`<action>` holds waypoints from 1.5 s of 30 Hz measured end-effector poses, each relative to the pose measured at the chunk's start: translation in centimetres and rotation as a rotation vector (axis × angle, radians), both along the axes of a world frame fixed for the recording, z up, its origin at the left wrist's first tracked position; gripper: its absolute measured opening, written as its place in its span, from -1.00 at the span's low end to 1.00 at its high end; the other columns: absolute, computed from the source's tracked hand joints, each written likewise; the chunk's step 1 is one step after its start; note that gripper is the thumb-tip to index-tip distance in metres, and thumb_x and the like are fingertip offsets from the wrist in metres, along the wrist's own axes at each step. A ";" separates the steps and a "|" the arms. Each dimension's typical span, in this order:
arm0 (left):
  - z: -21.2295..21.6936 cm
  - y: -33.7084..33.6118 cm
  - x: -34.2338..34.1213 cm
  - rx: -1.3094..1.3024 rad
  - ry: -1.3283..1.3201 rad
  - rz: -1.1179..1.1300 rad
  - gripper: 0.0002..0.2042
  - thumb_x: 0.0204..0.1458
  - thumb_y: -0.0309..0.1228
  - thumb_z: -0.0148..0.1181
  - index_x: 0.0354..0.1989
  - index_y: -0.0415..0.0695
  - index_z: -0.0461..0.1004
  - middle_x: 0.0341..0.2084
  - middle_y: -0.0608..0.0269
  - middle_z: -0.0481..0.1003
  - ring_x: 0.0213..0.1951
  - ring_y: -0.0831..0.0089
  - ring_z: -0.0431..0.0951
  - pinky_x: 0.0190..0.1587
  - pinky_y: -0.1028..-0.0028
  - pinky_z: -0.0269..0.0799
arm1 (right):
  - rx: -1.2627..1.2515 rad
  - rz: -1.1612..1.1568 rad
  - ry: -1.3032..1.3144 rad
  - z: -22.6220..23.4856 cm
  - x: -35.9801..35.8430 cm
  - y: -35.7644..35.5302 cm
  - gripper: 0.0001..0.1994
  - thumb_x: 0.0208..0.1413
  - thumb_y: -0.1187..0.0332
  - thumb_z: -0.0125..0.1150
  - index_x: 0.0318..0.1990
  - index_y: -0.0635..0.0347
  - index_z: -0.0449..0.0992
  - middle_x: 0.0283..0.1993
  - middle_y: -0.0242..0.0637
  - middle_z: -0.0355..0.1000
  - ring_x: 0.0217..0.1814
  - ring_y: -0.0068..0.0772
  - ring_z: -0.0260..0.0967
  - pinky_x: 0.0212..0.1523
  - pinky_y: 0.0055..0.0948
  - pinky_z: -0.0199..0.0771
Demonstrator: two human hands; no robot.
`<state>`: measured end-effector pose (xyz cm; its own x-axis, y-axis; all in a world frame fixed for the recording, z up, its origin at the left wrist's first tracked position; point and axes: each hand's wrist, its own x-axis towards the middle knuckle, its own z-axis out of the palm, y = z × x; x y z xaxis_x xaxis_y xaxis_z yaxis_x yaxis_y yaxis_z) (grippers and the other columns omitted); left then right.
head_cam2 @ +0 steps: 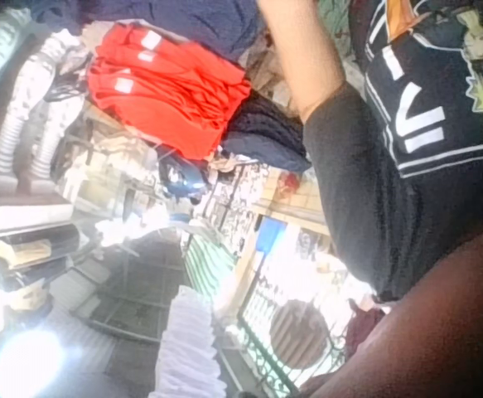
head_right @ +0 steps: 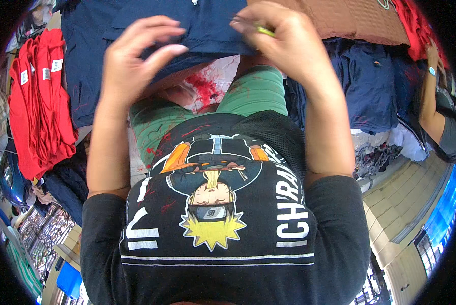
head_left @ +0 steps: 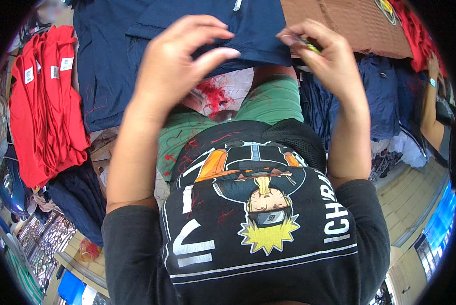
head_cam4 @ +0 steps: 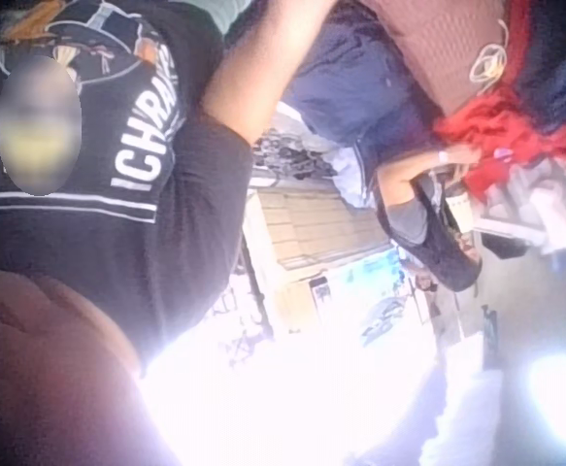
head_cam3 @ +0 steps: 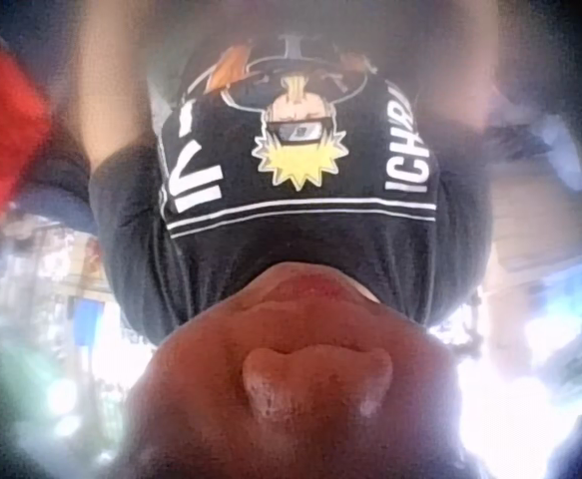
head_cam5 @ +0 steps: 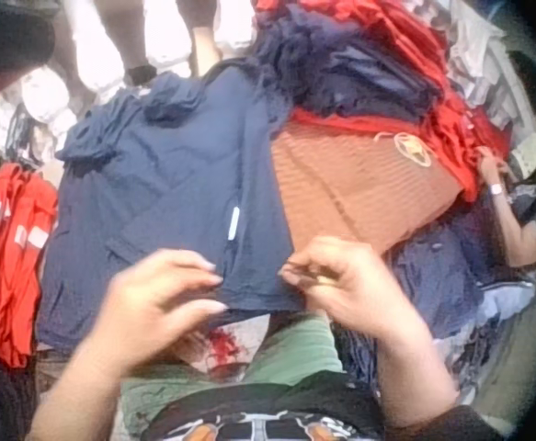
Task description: The person trims loose threads from the collars and labels of several navy blue shirts using snips.
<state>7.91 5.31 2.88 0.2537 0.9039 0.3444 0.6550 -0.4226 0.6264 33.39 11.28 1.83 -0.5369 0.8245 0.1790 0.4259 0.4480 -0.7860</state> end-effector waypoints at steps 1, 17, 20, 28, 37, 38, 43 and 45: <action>-1.6 0.0 1.0 0.031 0.017 0.022 -0.70 -0.16 -0.35 0.41 -0.21 -0.14 0.60 -0.14 0.22 0.53 -0.18 0.41 0.55 -0.10 0.44 0.47 | 0.008 0.018 0.025 -0.7 -0.7 0.1 -0.87 0.05 0.53 0.22 -0.23 0.32 0.54 -0.28 -0.25 0.51 -0.16 -0.45 0.49 -0.10 -0.51 0.45; 1.1 -1.5 -2.4 -0.026 0.115 -0.018 -0.79 -0.17 -0.42 0.39 -0.34 -0.19 0.59 -0.20 0.14 0.54 -0.18 0.30 0.54 -0.09 0.41 0.43 | -0.179 -0.119 0.117 -1.9 -1.7 -0.9 -0.76 0.10 0.40 0.27 -0.08 0.26 0.50 -0.23 -0.42 0.48 -0.14 -0.63 0.39 -0.08 -0.58 0.38; -0.9 -1.7 1.0 0.051 0.045 0.074 -0.67 -0.17 -0.37 0.44 -0.21 -0.20 0.56 -0.16 0.16 0.52 -0.27 0.40 0.55 -0.19 0.49 0.49 | -0.142 -0.061 0.246 -0.7 -2.4 -1.4 -0.71 0.13 0.41 0.23 0.00 0.28 0.44 -0.13 -0.39 0.45 -0.04 -0.62 0.35 0.01 -0.59 0.33; -4.0 -1.5 4.9 0.100 0.208 0.352 -0.68 -0.21 -0.28 0.42 -0.26 -0.12 0.56 -0.16 0.20 0.51 -0.12 0.19 0.50 -0.07 0.29 0.40 | -0.228 -0.093 0.245 -4.0 -3.4 -2.4 -0.76 0.12 0.38 0.22 -0.08 0.26 0.47 -0.17 -0.22 0.51 -0.11 -0.43 0.47 -0.07 -0.46 0.41; -3.3 -0.9 3.0 0.062 0.148 0.268 -0.83 -0.04 -0.36 0.30 -0.34 -0.20 0.60 -0.21 0.23 0.59 -0.21 0.23 0.60 -0.15 0.43 0.49 | -0.186 -0.074 0.176 -3.8 -3.4 -2.3 -0.80 0.15 0.42 0.18 -0.10 0.27 0.47 -0.19 -0.29 0.51 -0.11 -0.52 0.47 -0.14 -0.56 0.42; -2.9 -0.7 2.6 -0.011 0.121 0.238 -0.82 -0.04 -0.36 0.29 -0.32 -0.20 0.60 -0.21 0.21 0.59 -0.19 0.24 0.60 -0.14 0.43 0.49 | -0.179 -0.055 0.161 -3.7 -3.3 -2.3 -0.82 0.19 0.45 0.15 -0.08 0.28 0.46 -0.17 -0.35 0.49 -0.10 -0.60 0.46 -0.16 -0.64 0.41; -2.7 0.7 0.7 -0.303 -0.045 0.153 -0.76 0.05 -0.35 0.25 -0.20 -0.25 0.59 -0.20 0.15 0.59 -0.13 0.41 0.58 -0.02 0.49 0.41 | 0.004 -0.030 0.121 -3.6 -3.2 -2.4 -0.80 0.12 0.40 0.20 -0.12 0.24 0.48 -0.20 -0.20 0.52 -0.11 -0.29 0.50 -0.12 -0.42 0.45; -2.3 0.9 0.5 -0.468 -0.150 0.169 -0.72 0.09 -0.32 0.23 -0.13 -0.28 0.57 -0.21 0.21 0.59 -0.13 0.55 0.53 0.02 0.55 0.36 | 0.032 -0.013 0.121 -3.5 -3.1 -2.4 -0.80 0.09 0.37 0.21 -0.13 0.20 0.48 -0.21 -0.13 0.52 -0.12 -0.13 0.51 -0.13 -0.32 0.46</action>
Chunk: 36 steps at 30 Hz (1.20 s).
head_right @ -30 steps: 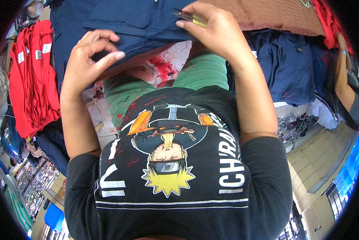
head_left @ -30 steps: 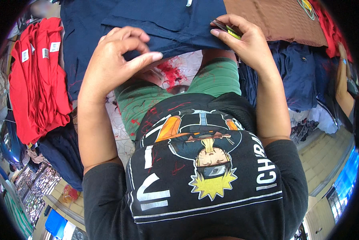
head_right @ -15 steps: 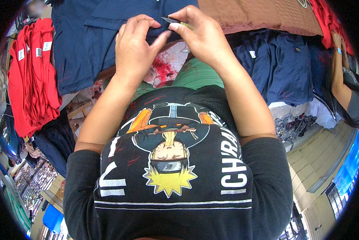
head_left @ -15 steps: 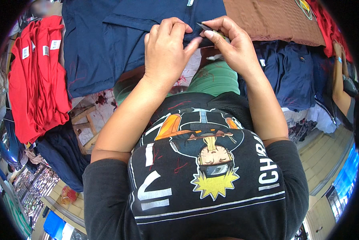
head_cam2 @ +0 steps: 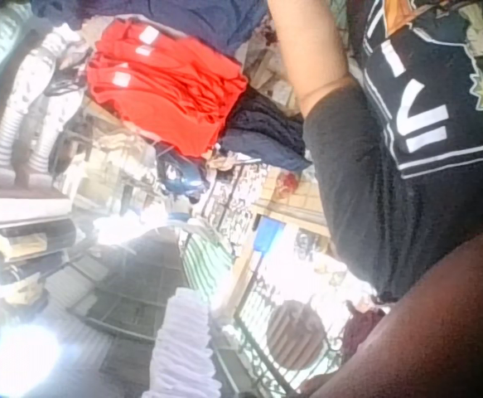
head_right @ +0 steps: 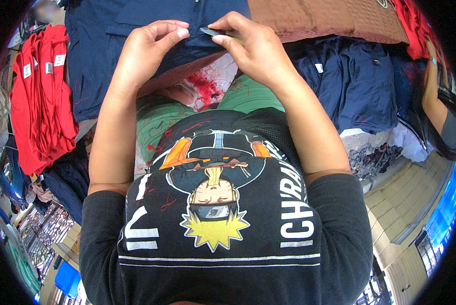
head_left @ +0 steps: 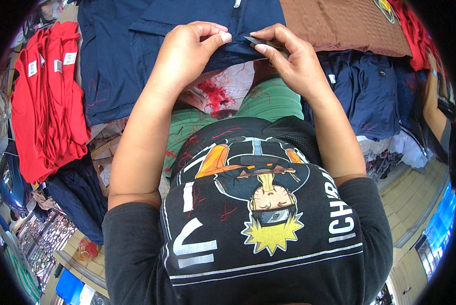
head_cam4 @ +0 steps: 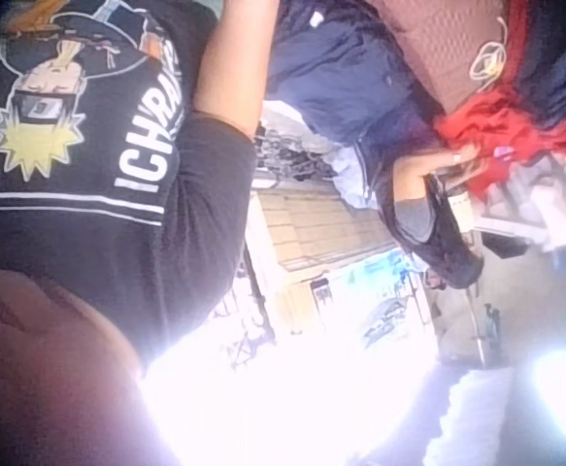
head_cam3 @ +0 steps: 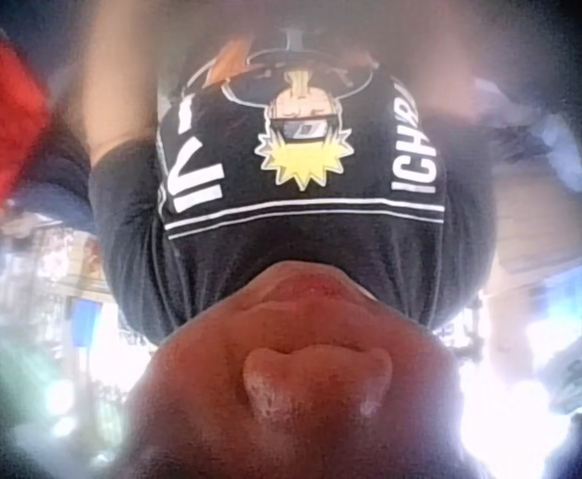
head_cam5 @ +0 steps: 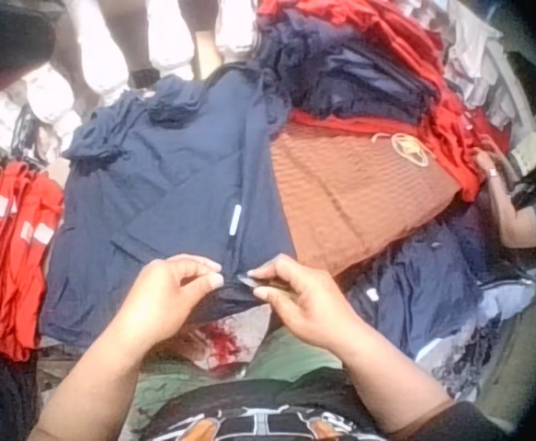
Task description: The person trims loose threads from the collars and labels of several navy blue shirts using snips.
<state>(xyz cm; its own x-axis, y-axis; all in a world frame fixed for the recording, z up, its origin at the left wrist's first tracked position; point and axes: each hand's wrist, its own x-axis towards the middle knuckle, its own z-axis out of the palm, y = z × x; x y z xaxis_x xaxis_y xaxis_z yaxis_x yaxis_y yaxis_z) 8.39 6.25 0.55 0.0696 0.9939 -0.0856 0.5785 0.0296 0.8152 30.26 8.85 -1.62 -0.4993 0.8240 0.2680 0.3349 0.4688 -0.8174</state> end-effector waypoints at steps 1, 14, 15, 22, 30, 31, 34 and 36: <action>0.0 0.0 0.0 -0.032 -0.027 0.015 -0.72 0.09 -0.32 0.23 -0.13 -0.28 0.57 -0.21 0.21 0.59 -0.13 0.56 0.52 0.02 0.55 0.36 | 0.024 0.016 -0.008 0.1 0.0 0.0 -0.79 0.09 0.37 0.21 -0.13 0.19 0.48 -0.21 -0.14 0.52 -0.12 -0.12 0.51 -0.13 -0.31 0.46; 6.7 -2.7 -4.0 -0.007 0.489 -0.379 -0.69 0.00 -0.24 0.28 -0.30 -0.30 0.58 -0.30 0.04 0.57 -0.25 0.26 0.58 -0.15 0.44 0.45 | 0.255 -0.098 -0.308 2.2 -0.7 0.1 -0.82 0.07 0.29 0.17 -0.18 0.07 0.49 -0.26 -0.25 0.50 -0.20 -0.08 0.46 -0.25 -0.18 0.45; 7.4 -3.0 -4.5 -0.068 0.503 -0.330 -0.70 0.00 -0.24 0.28 -0.31 -0.30 0.58 -0.30 0.05 0.57 -0.24 0.28 0.58 -0.15 0.43 0.45 | 0.229 -0.121 -0.275 2.6 -0.5 0.1 -0.83 0.06 0.46 0.22 -0.17 0.18 0.51 -0.23 -0.20 0.51 -0.22 -0.25 0.50 -0.20 -0.41 0.45; 1.3 -2.9 -0.5 0.410 0.348 0.022 -0.71 -0.08 -0.33 0.36 -0.18 -0.17 0.58 -0.17 0.13 0.56 -0.16 0.30 0.59 -0.08 0.43 0.48 | 0.025 -0.020 -0.043 2.7 -2.1 -0.4 -0.81 0.12 0.48 0.20 -0.10 0.26 0.48 -0.23 -0.33 0.49 -0.21 -0.60 0.42 -0.16 -0.56 0.41; -1.4 -2.4 0.2 0.497 0.249 0.065 -0.85 -0.03 -0.44 0.30 -0.29 -0.19 0.61 -0.24 0.19 0.59 -0.19 0.36 0.61 -0.15 0.47 0.49 | -0.119 -0.061 -0.002 0.6 -2.5 -0.5 -0.84 0.15 0.44 0.19 -0.14 0.26 0.49 -0.23 -0.42 0.48 -0.23 -0.69 0.38 -0.24 -0.62 0.45; -1.3 -2.2 -0.1 0.459 0.179 0.079 -0.87 -0.02 -0.45 0.29 -0.30 -0.19 0.61 -0.25 0.19 0.60 -0.21 0.37 0.61 -0.16 0.48 0.49 | -0.084 -0.054 -0.024 0.6 -2.4 -0.4 -0.84 0.15 0.44 0.19 -0.14 0.26 0.49 -0.23 -0.42 0.48 -0.23 -0.70 0.38 -0.24 -0.63 0.44; -0.9 -1.9 -0.4 0.339 0.173 0.110 -0.84 0.06 -0.36 0.23 -0.26 -0.16 0.61 -0.34 0.22 0.62 -0.27 0.48 0.63 -0.22 0.54 0.48 | -0.040 -0.027 -0.029 0.7 -2.4 -0.3 -0.83 0.15 0.44 0.19 -0.13 0.25 0.50 -0.23 -0.40 0.48 -0.23 -0.68 0.38 -0.22 -0.62 0.42; -0.2 -1.8 -0.3 0.251 0.191 0.142 -0.81 0.10 -0.29 0.21 -0.23 -0.13 0.59 -0.40 0.24 0.62 -0.31 0.56 0.62 -0.25 0.56 0.46 | -0.064 -0.025 -0.046 0.8 -2.4 -0.4 -0.83 0.14 0.44 0.20 -0.12 0.25 0.50 -0.23 -0.40 0.48 -0.23 -0.67 0.38 -0.20 -0.61 0.40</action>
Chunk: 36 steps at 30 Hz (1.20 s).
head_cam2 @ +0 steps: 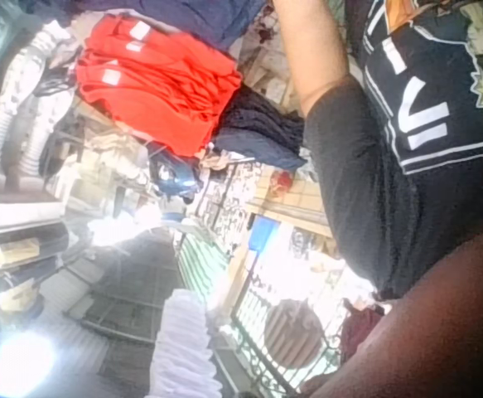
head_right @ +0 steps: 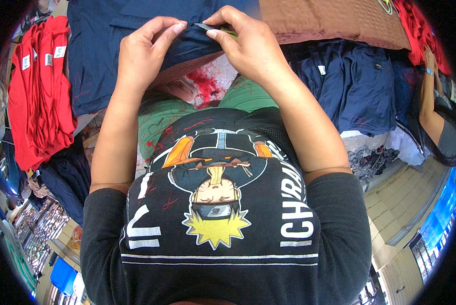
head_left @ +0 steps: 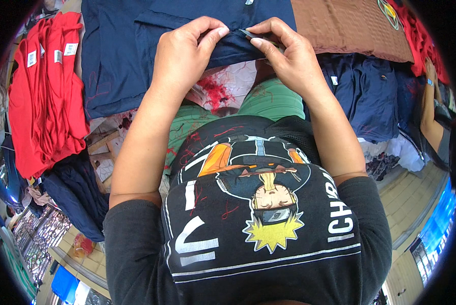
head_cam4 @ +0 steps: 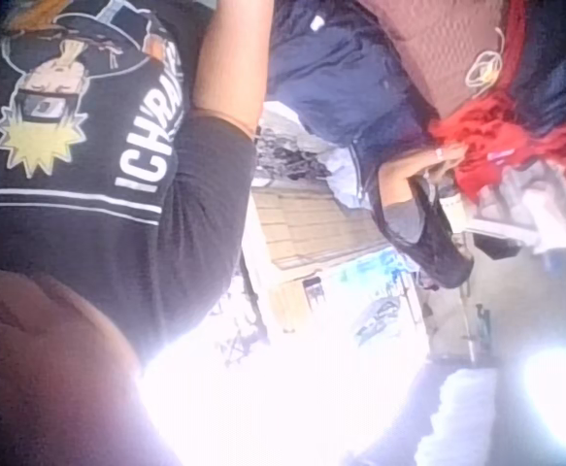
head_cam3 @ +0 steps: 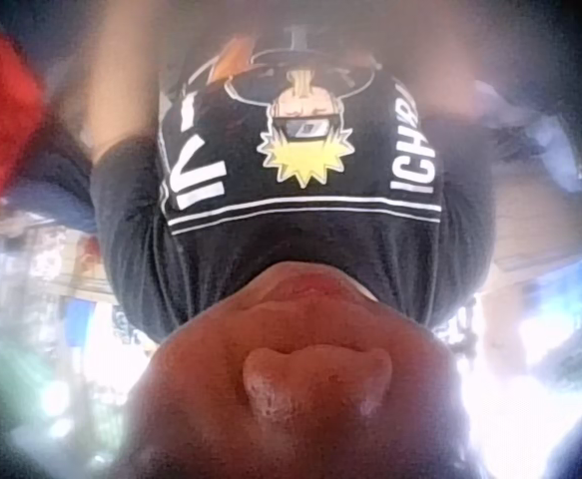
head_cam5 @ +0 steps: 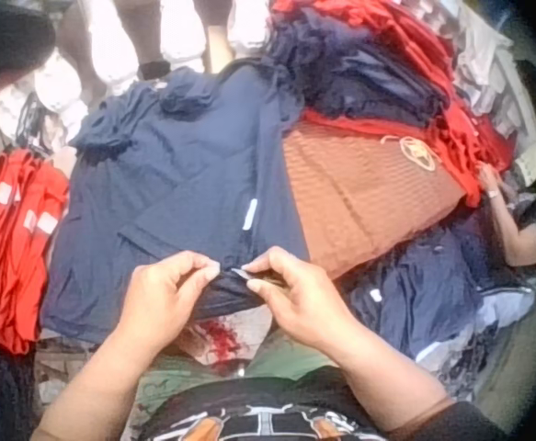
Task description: The person trims loose threads from the collars and labels of several navy blue shirts using snips.
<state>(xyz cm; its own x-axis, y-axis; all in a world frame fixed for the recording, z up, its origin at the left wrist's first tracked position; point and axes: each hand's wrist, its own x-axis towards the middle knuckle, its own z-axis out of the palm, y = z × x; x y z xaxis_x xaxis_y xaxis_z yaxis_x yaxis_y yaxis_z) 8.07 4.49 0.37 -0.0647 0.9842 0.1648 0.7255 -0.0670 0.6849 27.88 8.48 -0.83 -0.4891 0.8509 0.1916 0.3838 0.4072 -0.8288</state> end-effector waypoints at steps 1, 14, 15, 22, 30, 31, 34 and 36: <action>0.0 0.1 0.0 -0.002 -0.005 0.007 -0.81 0.10 -0.29 0.21 -0.23 -0.13 0.59 -0.41 0.25 0.62 -0.32 0.57 0.61 -0.25 0.56 0.46 | -0.012 0.001 -0.008 0.0 0.0 0.0 -0.82 0.14 0.44 0.20 -0.12 0.24 0.51 -0.23 -0.40 0.48 -0.23 -0.67 0.38 -0.20 -0.61 0.39; 4.5 -0.4 -3.4 -0.065 0.212 -0.535 -0.76 0.07 -0.29 0.21 -0.29 -0.25 0.57 -0.33 0.11 0.56 -0.28 0.34 0.57 -0.16 0.46 0.44 | 0.375 -0.049 -0.369 2.8 -1.0 -0.1 -0.86 0.06 0.38 0.18 -0.21 0.09 0.51 -0.25 -0.24 0.47 -0.20 -0.07 0.46 -0.24 -0.25 0.45; 6.2 -1.1 -3.9 -0.318 0.236 -0.584 -0.76 0.07 -0.29 0.21 -0.30 -0.26 0.57 -0.35 0.11 0.56 -0.29 0.33 0.57 -0.17 0.46 0.44 | 0.401 -0.040 -0.319 2.7 -0.1 0.4 -0.84 0.06 0.40 0.20 -0.18 0.12 0.51 -0.26 -0.21 0.48 -0.24 -0.10 0.47 -0.24 -0.29 0.45; 3.6 0.7 -2.6 0.015 0.125 -0.334 -0.79 0.05 -0.38 0.23 -0.18 -0.20 0.55 -0.32 0.21 0.57 -0.32 0.42 0.57 -0.22 0.51 0.44 | 0.056 -0.080 -0.055 2.8 0.0 0.1 -0.81 0.12 0.44 0.22 -0.11 0.23 0.50 -0.25 -0.30 0.53 -0.24 -0.56 0.44 -0.20 -0.52 0.43; -1.4 2.2 -0.3 0.177 0.178 -0.127 -0.84 0.08 -0.38 0.20 -0.21 -0.16 0.56 -0.33 0.16 0.57 -0.34 0.37 0.59 -0.21 0.45 0.48 | 0.023 -0.045 -0.013 0.2 0.1 0.2 -0.80 0.12 0.40 0.23 -0.12 0.25 0.50 -0.23 -0.30 0.53 -0.19 -0.58 0.42 -0.15 -0.55 0.41; -1.3 2.3 -0.4 0.143 0.173 -0.113 -0.84 0.09 -0.38 0.18 -0.21 -0.16 0.55 -0.33 0.16 0.58 -0.34 0.39 0.60 -0.21 0.46 0.48 | 0.027 -0.043 -0.016 0.2 0.1 0.3 -0.80 0.12 0.39 0.23 -0.12 0.25 0.50 -0.23 -0.31 0.53 -0.20 -0.58 0.42 -0.15 -0.54 0.41; -0.7 2.4 -0.4 0.065 -0.049 -0.090 -0.82 0.05 -0.34 0.22 -0.24 -0.17 0.55 -0.44 0.20 0.58 -0.36 0.32 0.62 -0.28 0.43 0.52 | 0.015 -0.046 -0.040 0.4 0.1 0.3 -0.80 0.13 0.39 0.23 -0.12 0.24 0.50 -0.23 -0.31 0.52 -0.21 -0.58 0.41 -0.15 -0.53 0.40; 0.5 2.6 -0.4 -0.056 -0.153 -0.044 -0.83 0.09 -0.43 0.15 -0.19 -0.23 0.54 -0.41 0.25 0.59 -0.36 0.46 0.57 -0.25 0.49 0.46 | 0.025 -0.057 -0.044 0.3 0.1 0.2 -0.80 0.12 0.39 0.23 -0.12 0.24 0.50 -0.23 -0.31 0.53 -0.21 -0.58 0.41 -0.16 -0.53 0.40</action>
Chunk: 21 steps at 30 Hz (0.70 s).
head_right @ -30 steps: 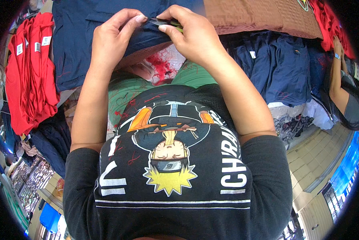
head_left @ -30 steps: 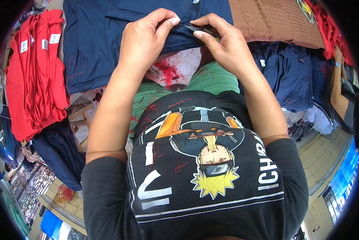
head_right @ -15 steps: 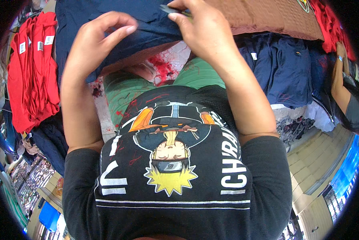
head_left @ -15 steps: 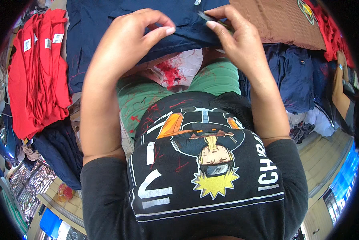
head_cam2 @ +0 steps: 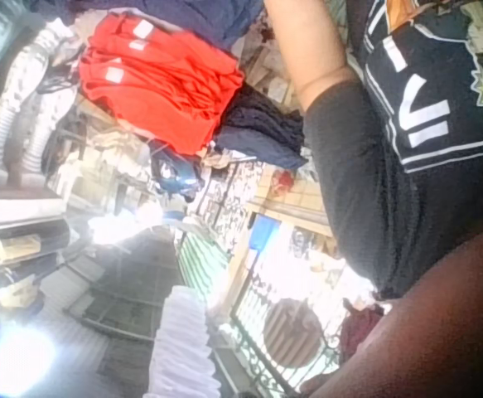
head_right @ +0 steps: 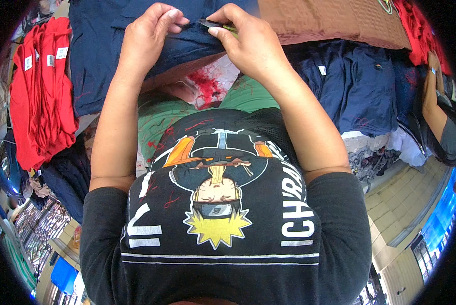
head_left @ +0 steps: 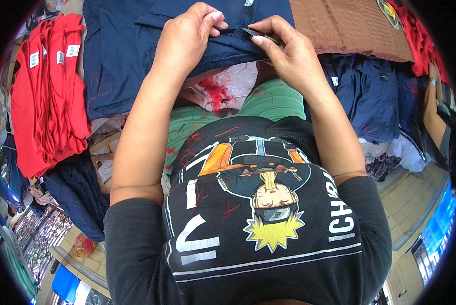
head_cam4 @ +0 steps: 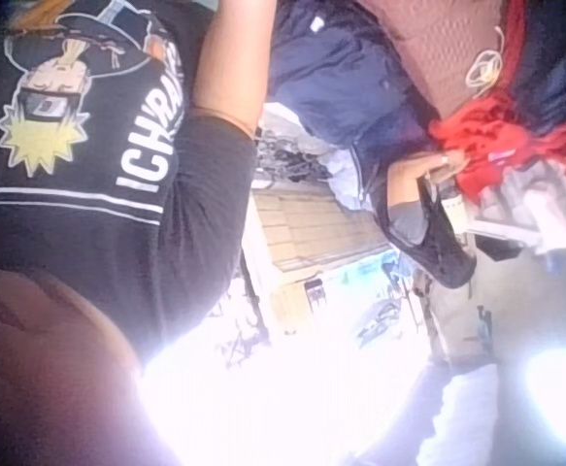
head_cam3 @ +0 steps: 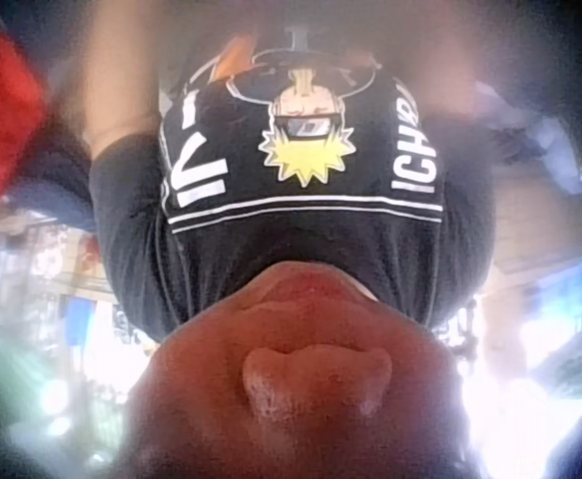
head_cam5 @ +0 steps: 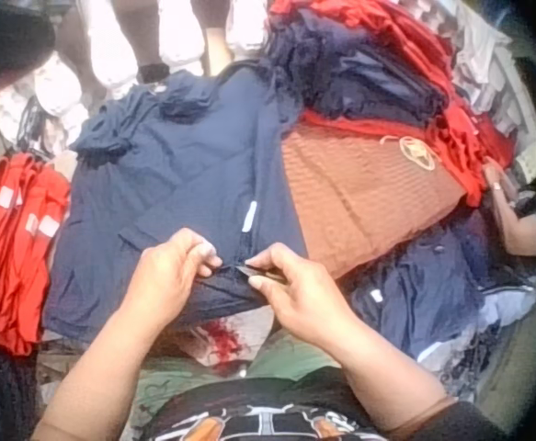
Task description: The person trims loose threads from the collars and labels of several navy blue shirts using snips.
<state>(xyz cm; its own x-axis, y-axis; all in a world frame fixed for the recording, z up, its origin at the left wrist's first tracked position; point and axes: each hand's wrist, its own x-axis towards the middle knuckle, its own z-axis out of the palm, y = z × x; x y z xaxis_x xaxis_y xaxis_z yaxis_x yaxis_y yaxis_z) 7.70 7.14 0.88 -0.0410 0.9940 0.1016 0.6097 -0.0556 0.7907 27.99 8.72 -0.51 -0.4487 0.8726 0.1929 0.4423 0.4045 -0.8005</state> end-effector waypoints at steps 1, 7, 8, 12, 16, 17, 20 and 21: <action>0.4 0.0 0.0 -0.063 -0.050 0.019 -0.83 0.12 -0.47 0.12 -0.17 -0.26 0.53 -0.39 0.28 0.60 -0.35 0.53 0.54 -0.24 0.53 0.44 | 0.005 -0.005 -0.002 0.0 0.0 0.0 -0.80 0.12 0.39 0.23 -0.12 0.24 0.50 -0.23 -0.31 0.53 -0.21 -0.57 0.41 -0.16 -0.54 0.40; -1.6 -0.7 -0.8 0.047 -0.068 -0.028 -0.82 0.09 -0.40 0.20 -0.14 -0.14 0.54 -0.25 0.23 0.60 -0.29 0.50 0.62 -0.21 0.53 0.50 | -0.002 0.007 0.007 0.2 -0.1 0.0 -0.80 0.12 0.40 0.22 -0.12 0.25 0.50 -0.23 -0.30 0.53 -0.20 -0.55 0.43 -0.15 -0.53 0.41; -1.8 -0.9 -0.9 0.083 -0.058 -0.054 -0.81 0.07 -0.42 0.23 -0.15 -0.14 0.54 -0.25 0.24 0.60 -0.29 0.50 0.62 -0.21 0.53 0.51 | -0.006 0.010 0.013 0.2 -0.1 0.0 -0.80 0.12 0.40 0.22 -0.12 0.25 0.50 -0.23 -0.30 0.53 -0.20 -0.55 0.43 -0.15 -0.52 0.41; -1.6 -1.8 -0.5 0.235 0.074 -0.111 -0.76 -0.04 -0.50 0.32 -0.16 -0.13 0.56 -0.23 0.26 0.59 -0.27 0.51 0.62 -0.19 0.54 0.52 | 0.002 0.011 0.021 0.0 0.0 0.1 -0.79 0.13 0.39 0.22 -0.11 0.25 0.50 -0.22 -0.29 0.53 -0.19 -0.55 0.44 -0.13 -0.52 0.41; -1.8 -1.5 0.1 0.388 0.218 -0.078 -0.83 -0.03 -0.45 0.32 -0.24 -0.14 0.59 -0.29 0.26 0.61 -0.30 0.53 0.62 -0.21 0.55 0.52 | 0.021 0.022 0.018 0.1 0.0 0.1 -0.79 0.12 0.38 0.23 -0.11 0.25 0.50 -0.22 -0.28 0.53 -0.19 -0.55 0.44 -0.13 -0.52 0.42; -1.9 -1.4 0.2 0.425 0.257 -0.076 -0.85 -0.02 -0.43 0.31 -0.26 -0.14 0.60 -0.31 0.26 0.61 -0.30 0.53 0.62 -0.22 0.55 0.52 | 0.021 0.019 0.010 0.1 0.0 0.1 -0.79 0.12 0.38 0.23 -0.11 0.25 0.50 -0.22 -0.29 0.53 -0.19 -0.55 0.44 -0.13 -0.52 0.41; -1.3 -1.6 0.3 0.327 0.238 -0.023 -0.87 0.00 -0.41 0.29 -0.29 -0.15 0.61 -0.36 0.27 0.62 -0.33 0.52 0.62 -0.25 0.57 0.51 | 0.017 0.012 -0.001 0.0 0.0 0.0 -0.79 0.12 0.38 0.23 -0.11 0.24 0.50 -0.22 -0.30 0.53 -0.20 -0.56 0.43 -0.14 -0.52 0.41; -1.3 -1.7 0.3 0.314 0.210 -0.022 -0.87 0.01 -0.41 0.29 -0.28 -0.15 0.62 -0.37 0.27 0.62 -0.34 0.53 0.62 -0.25 0.57 0.50 | 0.014 0.012 0.005 -0.1 0.0 0.1 -0.79 0.12 0.38 0.23 -0.10 0.24 0.50 -0.22 -0.30 0.53 -0.20 -0.57 0.43 -0.14 -0.53 0.41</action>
